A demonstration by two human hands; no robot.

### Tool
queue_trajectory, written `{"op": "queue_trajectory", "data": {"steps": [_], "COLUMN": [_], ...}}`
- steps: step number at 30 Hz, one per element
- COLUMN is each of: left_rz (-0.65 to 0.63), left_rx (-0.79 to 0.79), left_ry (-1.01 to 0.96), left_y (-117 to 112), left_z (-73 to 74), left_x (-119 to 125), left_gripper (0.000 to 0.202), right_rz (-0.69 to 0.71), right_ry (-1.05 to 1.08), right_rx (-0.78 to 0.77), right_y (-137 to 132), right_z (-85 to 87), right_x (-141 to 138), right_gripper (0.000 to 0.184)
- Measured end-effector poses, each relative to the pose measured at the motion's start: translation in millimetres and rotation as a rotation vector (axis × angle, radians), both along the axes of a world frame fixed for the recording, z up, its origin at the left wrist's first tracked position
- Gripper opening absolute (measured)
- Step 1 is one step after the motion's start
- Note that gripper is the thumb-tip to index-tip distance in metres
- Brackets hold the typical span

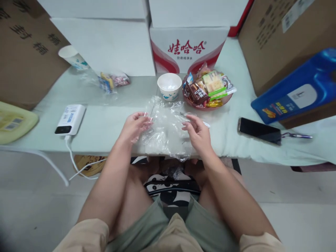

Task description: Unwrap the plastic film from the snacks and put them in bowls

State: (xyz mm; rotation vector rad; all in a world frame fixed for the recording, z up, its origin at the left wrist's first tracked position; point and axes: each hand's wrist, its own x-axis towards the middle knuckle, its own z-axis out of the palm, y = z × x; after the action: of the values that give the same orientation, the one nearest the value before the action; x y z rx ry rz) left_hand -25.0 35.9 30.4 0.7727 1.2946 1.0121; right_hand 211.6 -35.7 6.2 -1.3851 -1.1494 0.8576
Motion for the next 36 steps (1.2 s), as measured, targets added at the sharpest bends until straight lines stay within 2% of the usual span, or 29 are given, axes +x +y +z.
{"op": "queue_trajectory", "data": {"steps": [4, 7, 11, 13, 15, 19, 20, 22, 24, 26, 28, 31, 33, 36], "left_rz": [-0.004, -0.031, -0.094, -0.161, -0.18, -0.06, -0.051, -0.113, -0.204, -0.233, -0.202, -0.158, -0.164, -0.149], "left_rx": [0.097, 0.154, 0.199, 0.234, 0.294, 0.423, 0.435, 0.409, 0.344, 0.3, 0.292, 0.297, 0.313, 0.379], "left_ry": [0.089, 0.067, 0.085, 0.119, 0.153, 0.192, 0.171, 0.12, 0.119, 0.161, 0.157, 0.096, 0.098, 0.187], "left_y": [-5, -8, -8, -8, -9, -14, -16, -19, -22, -22, -22, -19, -17, -16], "left_z": [3.4, 2.9, -2.4, -4.5, -5.4, -4.3, -3.5, -1.6, 0.3, 1.8, 2.5, 1.7, 0.3, -0.7], "left_x": [-4, -13, -15, -14, -14, -23, -25, -29, -31, -31, -31, -31, -32, -31], "left_gripper": [0.027, 0.037, 0.062, 0.07, 0.066, 0.023, 0.023, 0.041, 0.062, 0.065, 0.07, 0.09, 0.08, 0.035], "right_rz": [-0.105, -0.135, -0.101, -0.059, -0.045, -0.119, -0.139, -0.134, -0.066, 0.027, 0.1, 0.13, 0.099, 0.011], "right_ry": [0.008, 0.031, 0.087, 0.092, 0.079, 0.037, 0.024, 0.008, 0.012, 0.017, -0.006, -0.038, -0.032, -0.033], "right_rx": [-0.072, -0.087, -0.102, -0.125, -0.11, 0.002, 0.024, 0.05, 0.059, 0.037, -0.017, -0.054, -0.029, 0.007], "right_y": [-1, -2, -1, 0, -1, -6, -7, -9, -9, -8, -8, -9, -10, -10], "right_z": [-1.4, -3.0, -4.2, -4.0, -2.9, 2.9, 4.4, 5.7, 3.6, -1.8, -8.2, -13.0, -11.0, -3.1], "right_x": [22, 35, 36, 34, 33, 34, 34, 36, 37, 37, 37, 36, 34, 34], "right_gripper": [0.032, 0.032, 0.061, 0.066, 0.059, 0.024, 0.019, 0.018, 0.031, 0.057, 0.075, 0.081, 0.071, 0.04]}}
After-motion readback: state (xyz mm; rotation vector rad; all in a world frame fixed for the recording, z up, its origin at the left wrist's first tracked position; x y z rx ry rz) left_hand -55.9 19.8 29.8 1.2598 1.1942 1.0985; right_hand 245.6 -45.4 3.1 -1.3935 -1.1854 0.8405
